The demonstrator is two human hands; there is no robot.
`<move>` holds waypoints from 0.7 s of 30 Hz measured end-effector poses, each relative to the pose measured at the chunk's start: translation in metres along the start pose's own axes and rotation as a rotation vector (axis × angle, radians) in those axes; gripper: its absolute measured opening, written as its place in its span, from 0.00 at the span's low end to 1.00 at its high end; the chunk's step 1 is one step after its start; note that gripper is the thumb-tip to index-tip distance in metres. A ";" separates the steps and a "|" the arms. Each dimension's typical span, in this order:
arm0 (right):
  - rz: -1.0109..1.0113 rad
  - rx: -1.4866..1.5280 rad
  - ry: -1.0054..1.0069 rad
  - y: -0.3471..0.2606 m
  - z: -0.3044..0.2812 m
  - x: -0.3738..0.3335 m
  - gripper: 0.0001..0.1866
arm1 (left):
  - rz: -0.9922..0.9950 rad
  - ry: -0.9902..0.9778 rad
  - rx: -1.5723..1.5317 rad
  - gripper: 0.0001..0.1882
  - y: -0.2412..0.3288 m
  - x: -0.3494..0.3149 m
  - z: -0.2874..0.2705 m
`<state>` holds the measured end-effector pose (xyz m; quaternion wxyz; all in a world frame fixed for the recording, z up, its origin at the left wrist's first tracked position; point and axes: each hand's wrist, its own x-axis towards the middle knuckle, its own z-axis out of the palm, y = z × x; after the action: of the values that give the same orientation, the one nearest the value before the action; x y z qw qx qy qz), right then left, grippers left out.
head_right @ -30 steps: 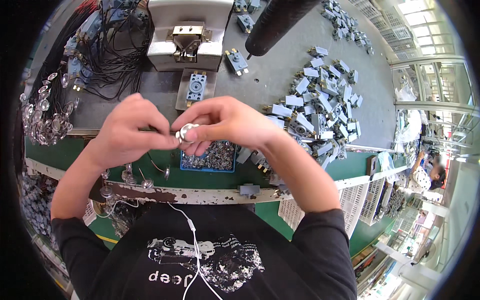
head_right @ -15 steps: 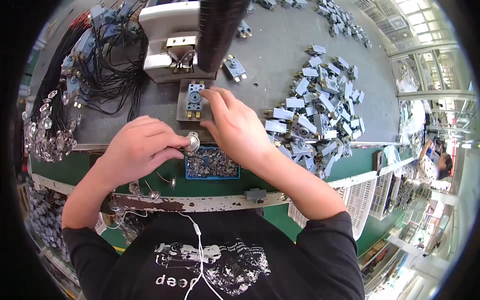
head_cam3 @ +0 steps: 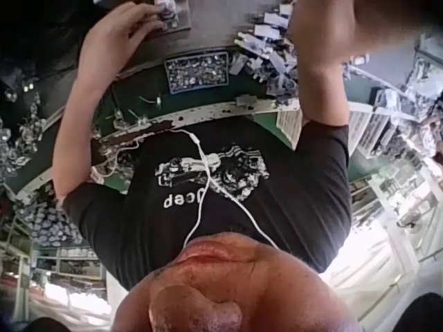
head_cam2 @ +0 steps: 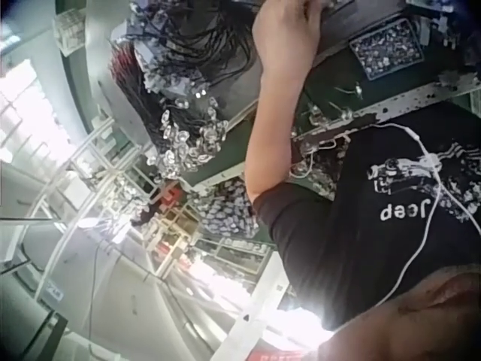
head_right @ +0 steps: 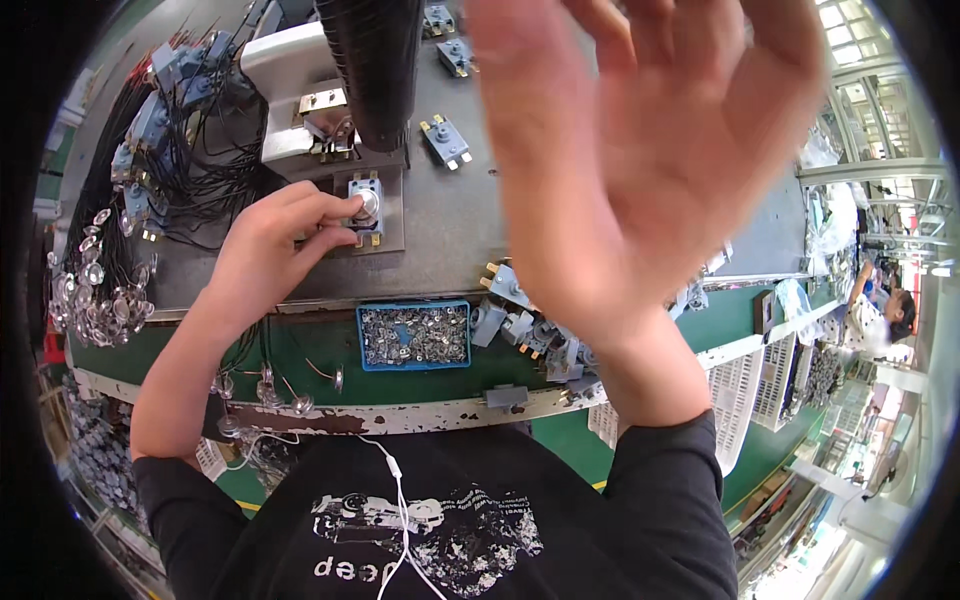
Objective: Assemble mechanical or electronic components using an electric screwdriver at a factory workstation.
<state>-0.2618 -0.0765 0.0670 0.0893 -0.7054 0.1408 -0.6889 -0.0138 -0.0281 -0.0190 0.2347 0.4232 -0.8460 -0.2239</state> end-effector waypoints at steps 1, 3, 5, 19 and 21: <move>-0.001 0.004 0.008 0.006 0.015 0.003 0.37 | -0.049 -0.014 -0.061 0.16 -0.001 -0.001 -0.001; 0.269 0.225 0.140 0.014 0.048 0.009 0.32 | -0.079 -0.033 -0.120 0.16 -0.003 0.007 -0.001; 0.408 0.343 0.210 0.010 0.053 0.018 0.30 | -0.155 -0.099 -0.187 0.16 -0.006 0.008 -0.004; 0.670 0.183 0.052 -0.001 0.065 0.027 0.26 | -0.062 -0.073 -0.015 0.10 0.000 0.007 -0.007; 0.652 0.203 0.085 0.001 0.073 0.028 0.25 | -0.065 -0.047 0.001 0.10 -0.002 0.007 -0.004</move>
<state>-0.1891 -0.0911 0.0906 0.3688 -0.5814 0.2932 -0.6634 -0.0143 -0.0359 -0.0151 0.2071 0.4450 -0.8373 -0.2409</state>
